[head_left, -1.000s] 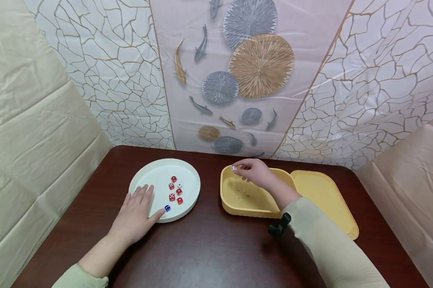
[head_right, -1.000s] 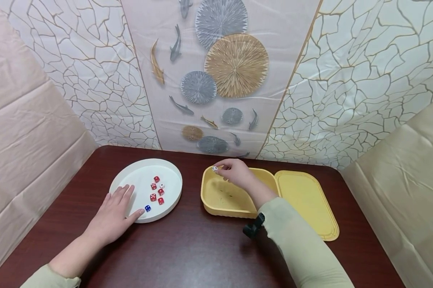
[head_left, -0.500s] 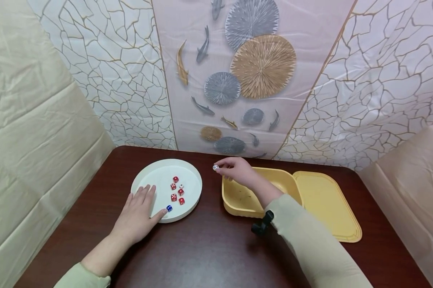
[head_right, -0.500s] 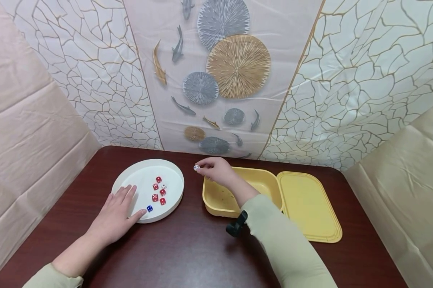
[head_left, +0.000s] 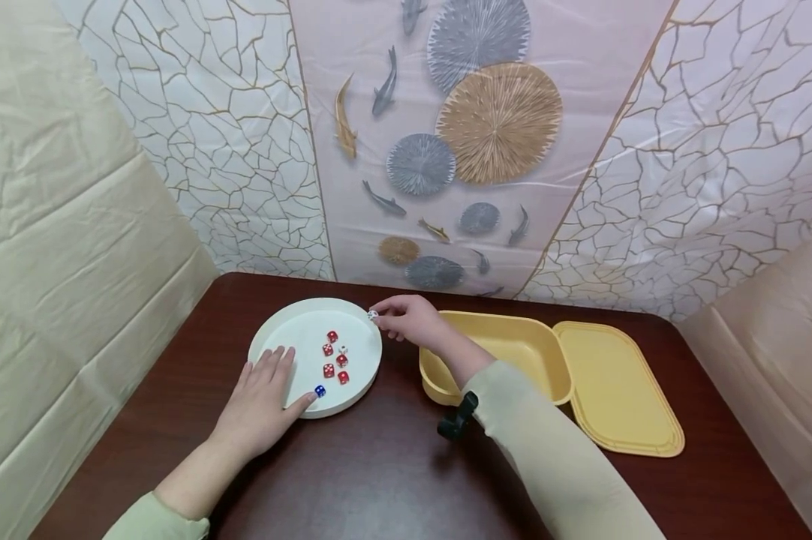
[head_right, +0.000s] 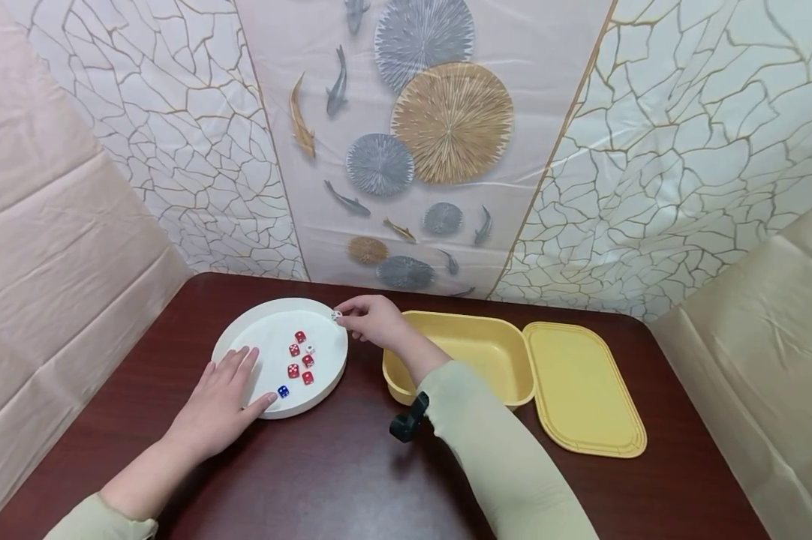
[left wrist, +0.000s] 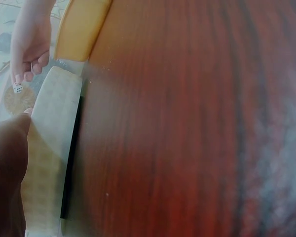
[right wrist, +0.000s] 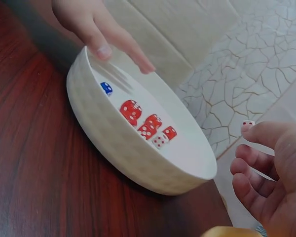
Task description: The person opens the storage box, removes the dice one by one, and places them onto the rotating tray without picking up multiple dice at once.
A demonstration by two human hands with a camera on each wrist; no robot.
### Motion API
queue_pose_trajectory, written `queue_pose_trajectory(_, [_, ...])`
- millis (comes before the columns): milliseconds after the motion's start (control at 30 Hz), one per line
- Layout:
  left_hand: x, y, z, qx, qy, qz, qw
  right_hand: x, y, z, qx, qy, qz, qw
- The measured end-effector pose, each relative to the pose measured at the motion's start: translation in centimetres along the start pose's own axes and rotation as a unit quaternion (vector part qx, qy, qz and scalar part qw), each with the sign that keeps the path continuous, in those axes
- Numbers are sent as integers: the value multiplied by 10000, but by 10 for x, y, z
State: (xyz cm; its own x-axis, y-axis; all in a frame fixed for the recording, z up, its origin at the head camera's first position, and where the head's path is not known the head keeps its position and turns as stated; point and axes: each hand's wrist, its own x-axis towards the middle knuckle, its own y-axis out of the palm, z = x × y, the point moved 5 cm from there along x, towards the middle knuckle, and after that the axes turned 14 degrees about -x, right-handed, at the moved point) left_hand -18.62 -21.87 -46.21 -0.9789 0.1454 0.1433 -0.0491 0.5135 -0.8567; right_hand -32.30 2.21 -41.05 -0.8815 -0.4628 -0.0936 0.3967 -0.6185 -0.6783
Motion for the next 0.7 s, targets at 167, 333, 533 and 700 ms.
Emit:
queue_pose_trajectory(167, [0, 0, 1, -27, -37, 20, 10000, 3, 11, 3, -373, -31, 77, 9993])
queue_pose_trajectory(333, [1, -1, 0, -42, -44, 31, 10000, 4, 21, 8, -1228, 11, 169, 9923])
queue_pose_trajectory(533, [2, -1, 0, 11, -40, 41, 10000, 6, 33, 15, -2323, -56, 306, 9721])
queue_pose_trajectory(700, [1, -1, 1, 14, -20, 30, 10000, 6, 43, 22, -3171, -228, 551, 9465])
